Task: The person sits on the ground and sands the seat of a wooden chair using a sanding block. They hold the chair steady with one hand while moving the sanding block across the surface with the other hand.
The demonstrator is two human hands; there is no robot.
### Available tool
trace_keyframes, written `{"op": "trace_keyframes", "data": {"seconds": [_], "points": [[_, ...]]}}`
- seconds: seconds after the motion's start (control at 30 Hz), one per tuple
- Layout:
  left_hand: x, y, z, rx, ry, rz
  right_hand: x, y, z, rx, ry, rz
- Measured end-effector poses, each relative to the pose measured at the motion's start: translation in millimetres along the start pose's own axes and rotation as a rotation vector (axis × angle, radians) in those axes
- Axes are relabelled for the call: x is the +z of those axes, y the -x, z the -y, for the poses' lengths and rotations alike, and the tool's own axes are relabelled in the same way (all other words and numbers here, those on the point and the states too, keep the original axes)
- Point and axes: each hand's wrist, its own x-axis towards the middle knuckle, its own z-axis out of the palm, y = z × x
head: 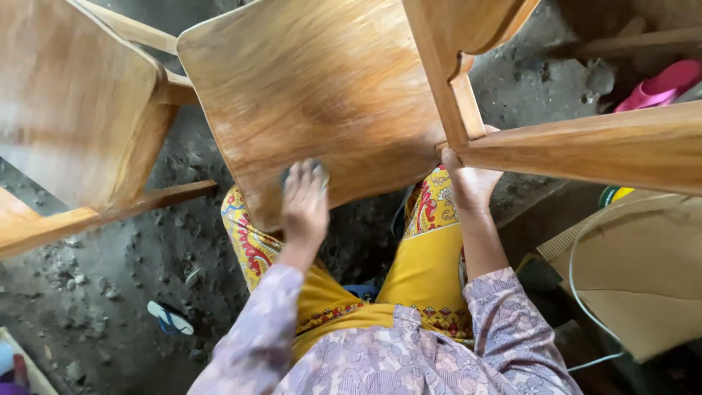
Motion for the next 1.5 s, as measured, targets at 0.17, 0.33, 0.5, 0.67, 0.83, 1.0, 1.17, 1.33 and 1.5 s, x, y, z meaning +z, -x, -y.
{"op": "trace_keyframes", "data": {"seconds": [0.17,0.33,0.5,0.67,0.83,1.0,1.17,1.33,1.5], "points": [[98.8,-91.5,-71.7,0.153,0.083,-0.143,11.6,2.0,5.5,-0.025,0.005,-0.053],[105.4,-144.8,-122.0,0.092,0.216,0.366,12.8,-0.9,13.6,-0.056,-0.001,-0.037],[71.9,-93.4,-61.9,0.082,0.440,-0.154,9.0,-1.0,-7.2,-0.014,-0.132,-0.046],[-37.7,10.7,26.0,0.067,0.018,0.019,6.2,-2.0,-1.8,0.034,-0.122,0.015],[-38.9,56.1,17.6,-0.037,-0.077,0.090,3.4,-6.6,-16.4,0.012,-0.122,-0.004],[26.8,7.7,-72.4,0.153,0.022,0.123,11.2,-8.0,-18.9,-0.029,-0.072,-0.053],[98.2,-25.2,-132.7,0.150,0.215,0.192,-10.4,-14.4,-78.4,0.014,-0.103,0.038],[45.7,-36.2,-115.8,0.153,0.301,0.213,2.8,-9.1,-46.1,-0.119,-0.137,0.007],[-5.2,15.1,-40.6,0.059,0.101,-0.056,9.4,0.7,-5.2,-0.007,-0.125,-0.065]]}}
